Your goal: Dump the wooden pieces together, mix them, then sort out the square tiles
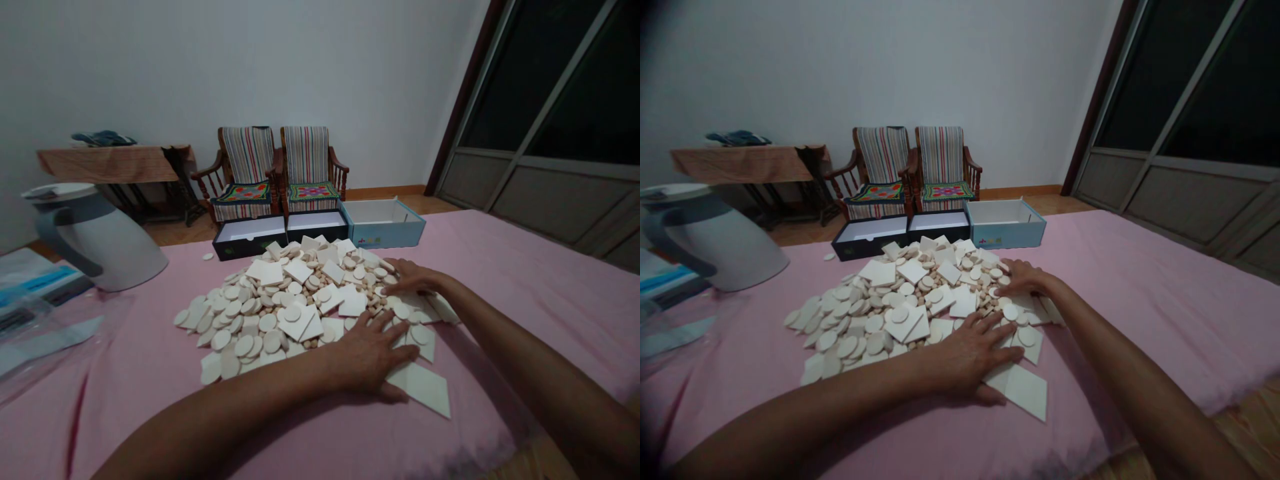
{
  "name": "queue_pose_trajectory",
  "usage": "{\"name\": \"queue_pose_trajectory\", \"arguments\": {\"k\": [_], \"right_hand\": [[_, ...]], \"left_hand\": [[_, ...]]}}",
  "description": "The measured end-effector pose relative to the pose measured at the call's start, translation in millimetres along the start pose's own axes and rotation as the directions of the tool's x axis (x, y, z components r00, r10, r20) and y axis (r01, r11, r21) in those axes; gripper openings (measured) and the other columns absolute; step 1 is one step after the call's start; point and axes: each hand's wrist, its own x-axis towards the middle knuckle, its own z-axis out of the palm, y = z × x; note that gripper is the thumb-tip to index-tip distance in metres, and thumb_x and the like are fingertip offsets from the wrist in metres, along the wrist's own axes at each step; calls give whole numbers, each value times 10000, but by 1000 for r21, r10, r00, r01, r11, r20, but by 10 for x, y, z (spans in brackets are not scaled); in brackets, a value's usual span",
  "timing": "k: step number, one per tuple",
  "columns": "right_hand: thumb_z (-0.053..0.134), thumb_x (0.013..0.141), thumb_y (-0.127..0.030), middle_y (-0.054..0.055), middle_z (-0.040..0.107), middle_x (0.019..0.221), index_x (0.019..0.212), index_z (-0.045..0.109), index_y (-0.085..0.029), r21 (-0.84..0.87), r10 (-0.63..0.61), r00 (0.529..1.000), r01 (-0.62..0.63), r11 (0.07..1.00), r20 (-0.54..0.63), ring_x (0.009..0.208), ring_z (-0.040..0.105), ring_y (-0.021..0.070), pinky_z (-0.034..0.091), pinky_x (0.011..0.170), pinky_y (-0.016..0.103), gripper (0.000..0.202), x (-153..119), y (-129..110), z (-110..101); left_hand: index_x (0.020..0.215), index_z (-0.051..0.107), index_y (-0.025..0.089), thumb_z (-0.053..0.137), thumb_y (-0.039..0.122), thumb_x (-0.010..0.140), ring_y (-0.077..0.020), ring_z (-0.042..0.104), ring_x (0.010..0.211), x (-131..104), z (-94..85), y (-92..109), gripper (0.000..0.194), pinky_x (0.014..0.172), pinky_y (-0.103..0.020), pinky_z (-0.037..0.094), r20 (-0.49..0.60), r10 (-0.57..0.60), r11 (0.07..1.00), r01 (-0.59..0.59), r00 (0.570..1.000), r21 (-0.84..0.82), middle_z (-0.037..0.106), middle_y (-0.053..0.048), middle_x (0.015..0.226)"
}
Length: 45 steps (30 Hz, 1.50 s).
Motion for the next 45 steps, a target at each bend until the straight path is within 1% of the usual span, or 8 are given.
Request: {"name": "queue_pose_trajectory", "arguments": {"k": [7,14,19,25,32,36,41,45], "right_hand": [[632,673,-482,83,670,1068,1140,550,-233,43,99,994,-101,994,37,841,636,248,476,713,350,536,70,-181,-49],[562,696,-538,150,627,1172,1164,502,-183,-115,113,991,-120,986,-70,1077,568,347,363,916,513,591,219,-254,57],[583,684,-527,148,654,1115,1185,483,-178,-107,54,992,-66,992,-110,1045,585,336,374,897,469,618,228,-331,90],[552,728,-339,117,686,1020,979,604,-187,-122,32,961,-67,990,-274,982,606,289,407,809,359,298,237,-469,129],[557,732,-231,51,705,879,846,658,-191,11,-168,936,180,984,-308,825,631,197,438,720,266,157,352,-926,136],[637,698,-209,48,701,877,933,644,-169,131,-261,928,303,944,-266,798,634,179,468,705,252,239,420,-1301,79],[619,770,-250,68,693,978,975,627,-151,253,-333,889,416,873,-314,807,652,159,491,713,253,227,363,-1311,-177],[586,792,-286,61,706,930,918,654,-158,205,-236,925,304,930,-299,810,654,181,499,722,277,192,184,-840,-322]], "left_hand": [[1170,536,129,515,418,802,-335,467,1115,-7,-23,80,468,859,-457,416,-30,74,984,-68,997,164,467,-155,1318],[1044,572,133,373,242,916,-236,525,964,-65,37,45,260,750,-381,445,-98,127,964,-100,987,247,480,-147,1282],[974,579,161,406,250,919,-211,526,892,49,-5,16,203,660,-336,460,-85,-34,987,47,996,155,552,-109,1114],[905,591,137,430,211,899,-216,528,809,88,19,-22,178,605,-346,456,-93,-1,990,14,996,140,579,-89,915],[928,589,132,394,170,922,-223,545,845,52,-90,-219,199,677,-351,432,-158,-30,975,64,987,214,616,-104,905],[922,588,136,406,166,927,-212,543,873,9,-206,-431,184,766,-357,421,-197,-78,959,128,977,254,633,-91,900],[922,604,128,434,153,908,-236,552,937,-192,-387,-812,172,801,-374,418,-214,-289,896,342,933,282,643,-95,948],[1068,594,135,476,151,875,-283,515,1091,-383,-495,-977,227,892,-444,382,-308,-502,778,577,808,247,585,-153,1197]]}}
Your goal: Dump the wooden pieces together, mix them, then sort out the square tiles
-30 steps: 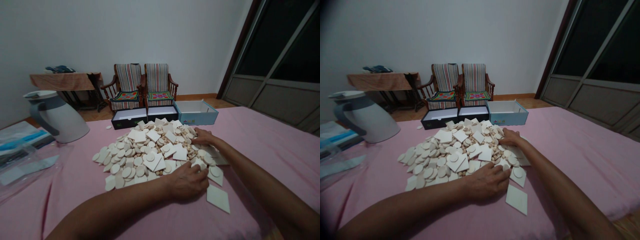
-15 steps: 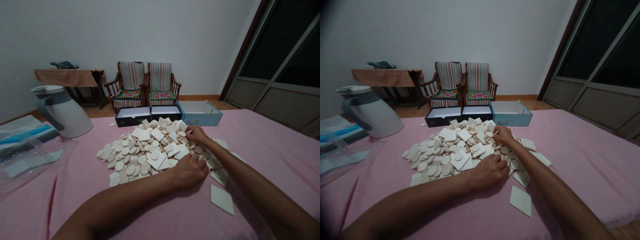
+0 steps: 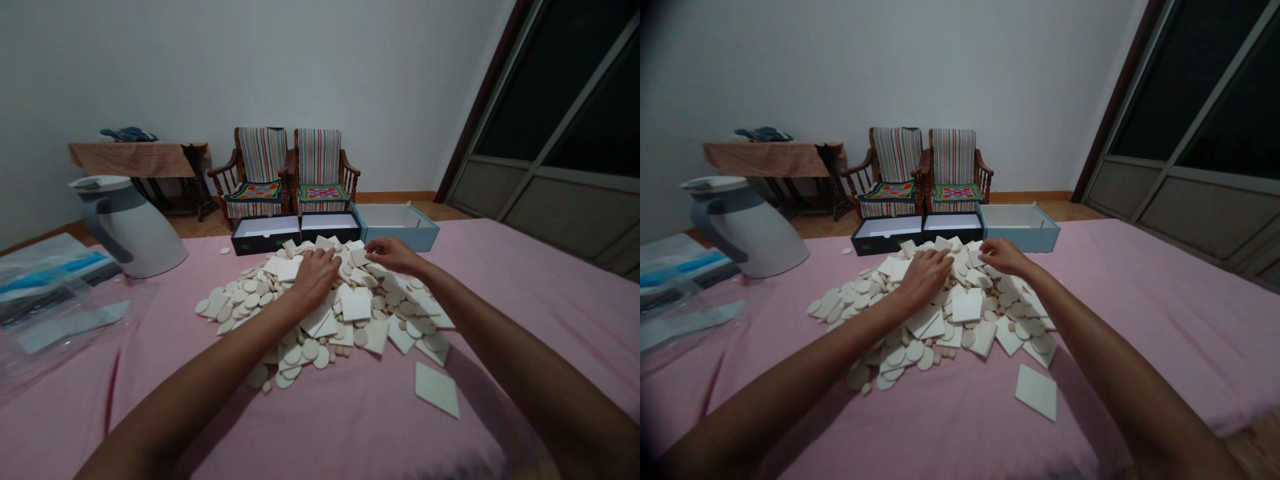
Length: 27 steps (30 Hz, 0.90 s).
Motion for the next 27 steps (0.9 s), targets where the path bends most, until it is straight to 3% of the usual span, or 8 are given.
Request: {"name": "queue_pose_trajectory", "arguments": {"k": [3,6,9,11,13,18,22,27], "right_hand": [[599,777,-369,89,707,944,1049,634,-141,-61,157,984,-153,986,85,855,655,217,510,756,311,356,-281,408,-168],[700,655,-483,151,626,1185,1296,500,-131,-135,268,945,-245,960,188,1044,608,263,486,880,345,758,-587,792,-271],[736,545,-573,172,510,1342,1418,354,-128,-203,294,916,-243,948,274,1198,508,318,391,1017,412,1052,-817,1050,-330],[741,506,-598,181,462,1384,1449,289,-111,-204,281,910,-226,953,306,1256,448,335,338,1060,431,1153,-892,1141,-357],[749,485,-597,184,455,1390,1462,253,-108,-189,284,895,-230,955,344,1267,434,343,343,1055,436,1200,-911,1180,-382],[756,512,-563,161,427,1417,1452,299,-170,-209,309,869,-244,947,386,1277,423,342,362,1041,447,1116,-865,1136,-417],[779,482,-546,134,455,1395,1426,361,-231,-208,242,880,-169,964,408,1251,446,344,353,1042,459,1080,-836,1038,-360],[818,404,-485,169,313,1480,1455,280,-137,-207,177,870,-88,974,461,1345,309,340,257,1112,411,1231,-818,948,-242]], "left_hand": [[1228,517,169,525,201,853,-299,401,1247,-97,-59,58,377,1002,-486,294,-90,-5,998,0,996,-57,450,-141,1387],[1239,509,195,555,356,851,-286,401,1253,-212,-112,335,423,1016,-466,282,-42,227,948,-231,973,-218,485,-117,1361],[1283,465,186,577,536,798,-301,403,1251,-308,-118,723,609,1000,-446,293,-9,544,772,-505,839,-386,479,-145,1357],[1266,467,154,563,575,789,-290,469,1171,-348,-80,975,643,960,-414,328,-15,648,678,-585,762,-445,533,-160,1279],[1235,473,132,551,584,793,-271,526,1065,-363,-16,1181,637,895,-383,369,-2,692,633,-608,722,-479,591,-154,1153],[1068,531,125,571,446,824,-224,548,883,-309,111,1414,404,787,-337,409,73,649,700,-557,757,-446,590,-106,980],[921,557,132,596,403,768,-213,524,824,-255,79,1384,314,760,-330,415,143,595,758,-494,790,-425,560,-95,915],[926,538,135,590,354,746,-236,495,891,-271,-1,1296,288,801,-362,416,167,504,837,-431,848,-336,550,-106,939]]}}
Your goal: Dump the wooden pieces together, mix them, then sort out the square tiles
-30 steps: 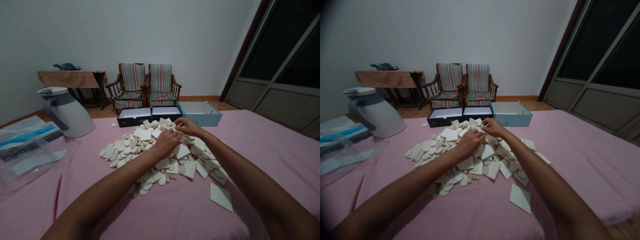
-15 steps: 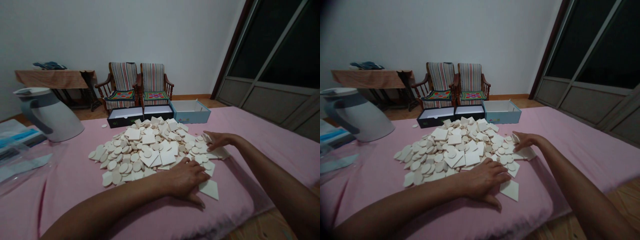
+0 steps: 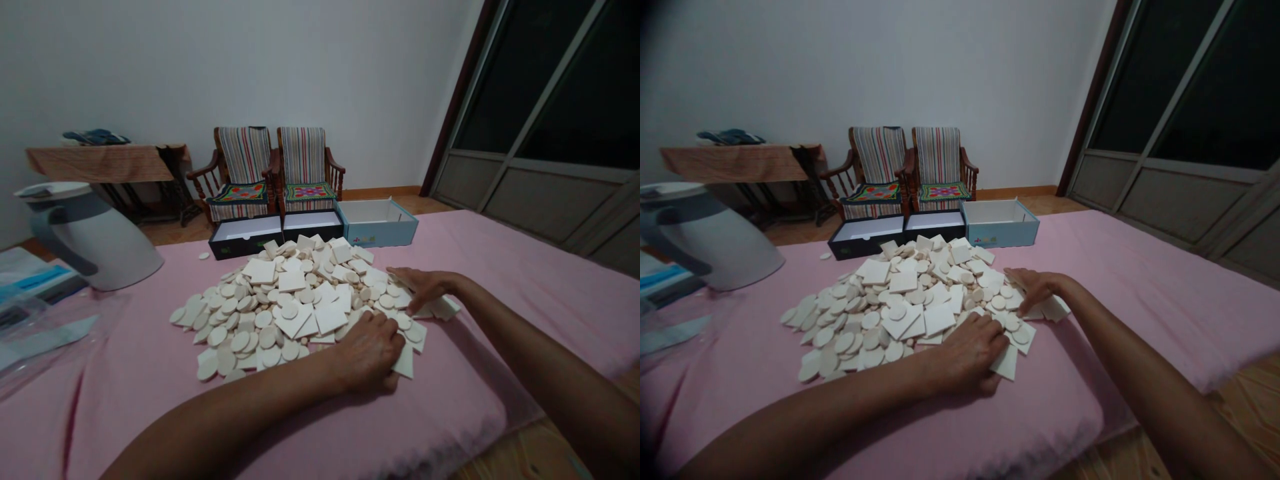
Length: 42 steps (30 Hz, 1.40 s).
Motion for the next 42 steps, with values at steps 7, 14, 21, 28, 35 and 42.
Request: {"name": "queue_pose_trajectory", "arguments": {"k": [7,14,21,28,35,42], "right_hand": [[760,524,-358,177,442,1332,1421,332,-139,-84,49,993,-58,995,-107,1234,426,325,366,1020,400,1017,81,-81,10],[714,553,-287,125,545,1138,1162,560,-136,-37,59,987,-66,997,-152,1034,542,257,439,903,320,646,174,-176,25],[646,579,-215,42,649,867,987,583,-144,129,96,987,-80,988,-127,764,578,177,443,637,237,420,194,-288,57],[643,561,-201,6,630,774,848,586,-148,351,82,959,18,936,-270,698,549,140,415,581,211,297,191,-410,-49],[678,563,-183,8,623,766,924,604,-120,504,66,935,126,854,-347,656,526,123,399,547,209,373,576,-841,-206],[713,638,-243,113,525,1269,1241,492,-188,609,5,879,326,723,-478,980,573,182,489,773,292,644,812,-1264,-253]], "left_hand": [[930,524,109,602,272,691,-253,478,907,-34,50,-128,300,801,-362,436,-38,-236,970,238,971,45,544,-137,981],[1227,408,92,599,386,773,-282,466,1014,95,160,-277,574,829,-394,429,-95,-298,952,303,950,44,548,-140,1099],[1295,371,121,505,178,831,-295,432,1163,367,268,-290,487,812,-371,452,-141,-422,887,440,896,141,512,-177,1215],[1165,481,183,418,163,888,-258,527,997,455,45,-500,285,698,-339,483,-144,-481,865,495,865,79,566,-121,1096],[1077,517,196,485,139,835,-247,528,981,161,-310,-944,250,700,-330,482,-243,-549,789,592,799,165,584,-86,1029],[1163,518,166,609,310,787,-288,460,1126,-293,-492,-1329,413,847,-391,479,-343,-652,673,724,676,148,552,-127,1189]]}}
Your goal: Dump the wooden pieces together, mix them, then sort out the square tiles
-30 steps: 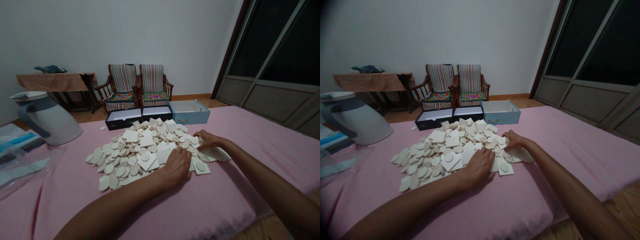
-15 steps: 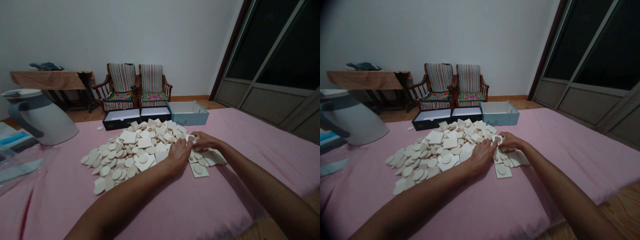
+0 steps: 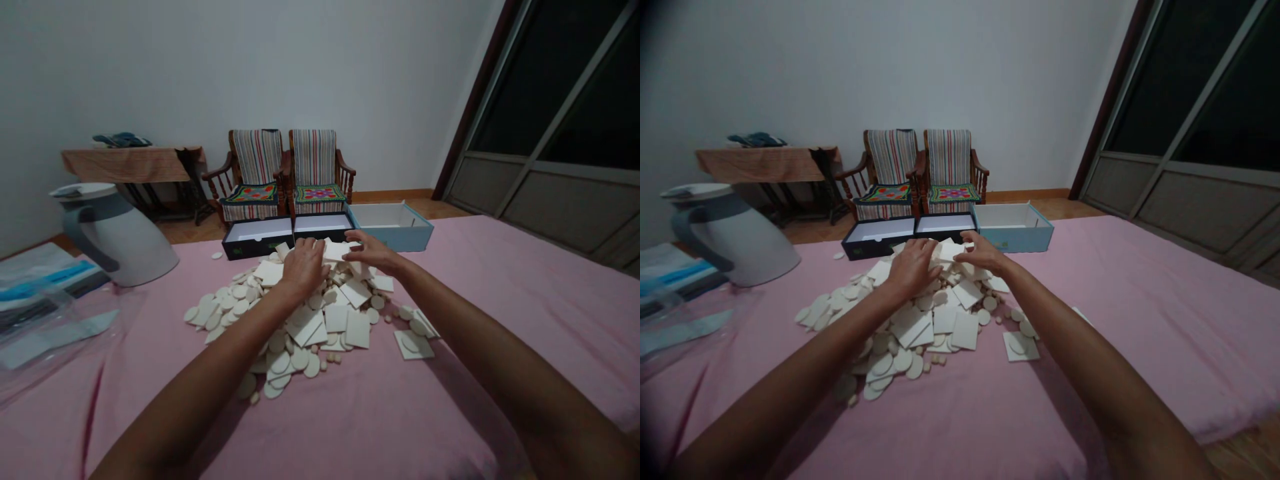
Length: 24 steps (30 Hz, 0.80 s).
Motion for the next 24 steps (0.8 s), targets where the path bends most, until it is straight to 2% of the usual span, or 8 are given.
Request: {"name": "queue_pose_trajectory", "arguments": {"k": [4,7,9,12,15,17,19,24], "right_hand": [[669,705,-283,103,628,1109,1038,620,-161,-161,-30,998,38,986,47,940,595,205,489,797,325,358,-122,78,-330],[627,735,-307,94,673,927,970,649,-135,-419,77,986,-8,908,149,853,615,213,489,780,330,292,-351,236,-682],[678,678,-313,108,673,967,1044,635,-136,-572,201,950,-30,820,238,881,618,232,487,798,335,409,-561,325,-883],[784,523,-318,148,597,1177,1228,550,-157,-735,420,848,-55,676,323,1031,582,297,468,864,371,759,-895,395,-1058],[819,436,-309,164,522,1252,1365,419,-181,-815,545,774,-66,576,323,1088,550,332,458,890,398,1020,-1156,435,-1076],[817,427,-294,167,469,1290,1401,363,-190,-832,549,780,-66,550,301,1117,528,331,449,912,394,1080,-1266,482,-1043],[808,426,-265,164,429,1315,1380,389,-191,-841,513,814,-58,538,272,1151,496,334,429,943,396,1044,-1329,543,-1005],[752,501,-220,144,495,1197,1235,527,-208,-824,402,891,-59,563,211,1104,505,320,419,931,406,767,-1346,625,-940]], "left_hand": [[1256,475,162,599,277,800,-292,363,1262,-73,-24,-29,486,970,-425,415,-103,35,999,-37,994,-15,440,-138,1369],[1230,494,150,557,193,813,-276,365,1274,-138,-38,108,424,975,-413,414,-68,124,991,-127,990,-45,445,-141,1372],[1194,512,127,553,152,802,-287,358,1285,-181,-61,235,395,953,-412,431,-9,146,988,-146,989,-58,426,-162,1386],[1159,520,114,560,194,817,-292,411,1237,-270,-106,464,354,924,-397,450,28,235,965,-229,972,-128,463,-168,1340],[1070,554,143,570,339,838,-246,544,1025,-410,-90,739,305,856,-360,478,82,485,845,-444,870,-297,601,-114,1096],[1028,562,144,603,429,807,-235,567,941,-517,-13,922,364,792,-333,496,117,618,746,-533,778,-399,618,-103,1005],[1050,544,128,660,488,745,-250,573,910,-611,106,1082,486,775,-352,500,150,649,721,-540,746,-433,621,-113,982],[1297,370,63,643,462,763,-313,486,1147,-683,363,1335,721,941,-408,433,194,525,792,-391,829,-469,531,-210,1235]]}}
